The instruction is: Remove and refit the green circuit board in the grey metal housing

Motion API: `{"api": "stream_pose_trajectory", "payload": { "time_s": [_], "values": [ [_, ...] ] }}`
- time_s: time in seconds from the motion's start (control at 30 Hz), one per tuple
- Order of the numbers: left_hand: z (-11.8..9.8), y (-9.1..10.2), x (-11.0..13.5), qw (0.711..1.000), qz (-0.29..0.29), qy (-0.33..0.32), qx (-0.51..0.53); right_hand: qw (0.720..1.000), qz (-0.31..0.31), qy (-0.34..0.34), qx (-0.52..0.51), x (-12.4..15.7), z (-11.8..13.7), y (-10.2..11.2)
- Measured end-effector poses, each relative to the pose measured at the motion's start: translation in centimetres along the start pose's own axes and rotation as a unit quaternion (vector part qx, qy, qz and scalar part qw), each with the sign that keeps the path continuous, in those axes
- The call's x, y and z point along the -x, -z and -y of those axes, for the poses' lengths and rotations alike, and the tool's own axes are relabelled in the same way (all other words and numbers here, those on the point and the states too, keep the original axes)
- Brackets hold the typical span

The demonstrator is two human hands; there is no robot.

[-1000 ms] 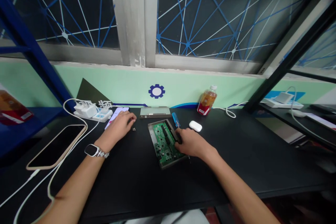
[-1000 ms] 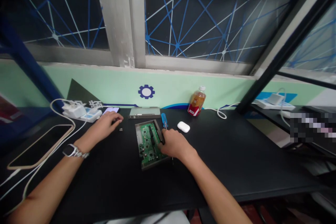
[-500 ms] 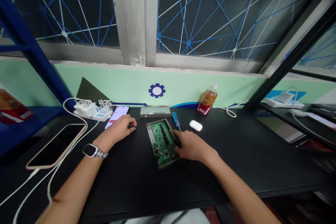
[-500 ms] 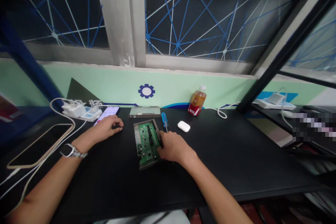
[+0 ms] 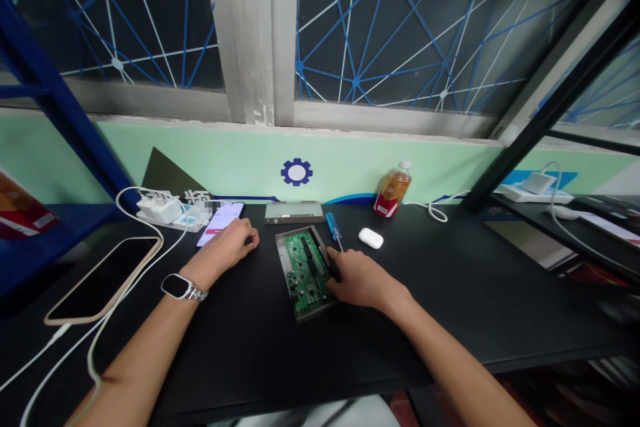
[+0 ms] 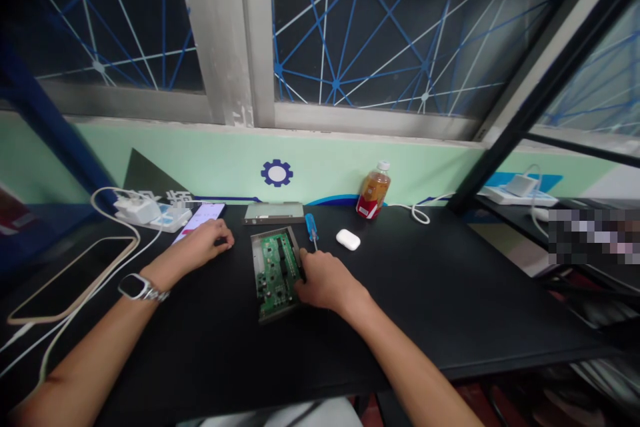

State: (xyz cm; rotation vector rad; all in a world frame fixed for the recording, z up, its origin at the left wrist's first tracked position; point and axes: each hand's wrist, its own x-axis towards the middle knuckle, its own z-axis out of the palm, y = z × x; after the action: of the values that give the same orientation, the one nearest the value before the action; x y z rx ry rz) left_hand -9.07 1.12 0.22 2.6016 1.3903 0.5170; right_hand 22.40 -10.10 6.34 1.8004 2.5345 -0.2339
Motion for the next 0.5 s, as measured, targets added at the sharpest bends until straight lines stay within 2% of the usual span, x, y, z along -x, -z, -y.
{"api": "stream_pose_trajectory", "payload": {
  "time_s": [0.27, 0.5],
  "values": [
    [-4.4, 1.4, -0.1, 0.996, -0.033, -0.017, 0.077, 1.0, -0.005, 0.0, -0.026, -0.2, 1.0, -0.7],
    [-7.0, 0.9, -0.3, 0.987, -0.079, -0.03, 0.136, 0.998, -0.03, -0.009, -0.061, -0.7, 0.9, -1.0]
  ]
}}
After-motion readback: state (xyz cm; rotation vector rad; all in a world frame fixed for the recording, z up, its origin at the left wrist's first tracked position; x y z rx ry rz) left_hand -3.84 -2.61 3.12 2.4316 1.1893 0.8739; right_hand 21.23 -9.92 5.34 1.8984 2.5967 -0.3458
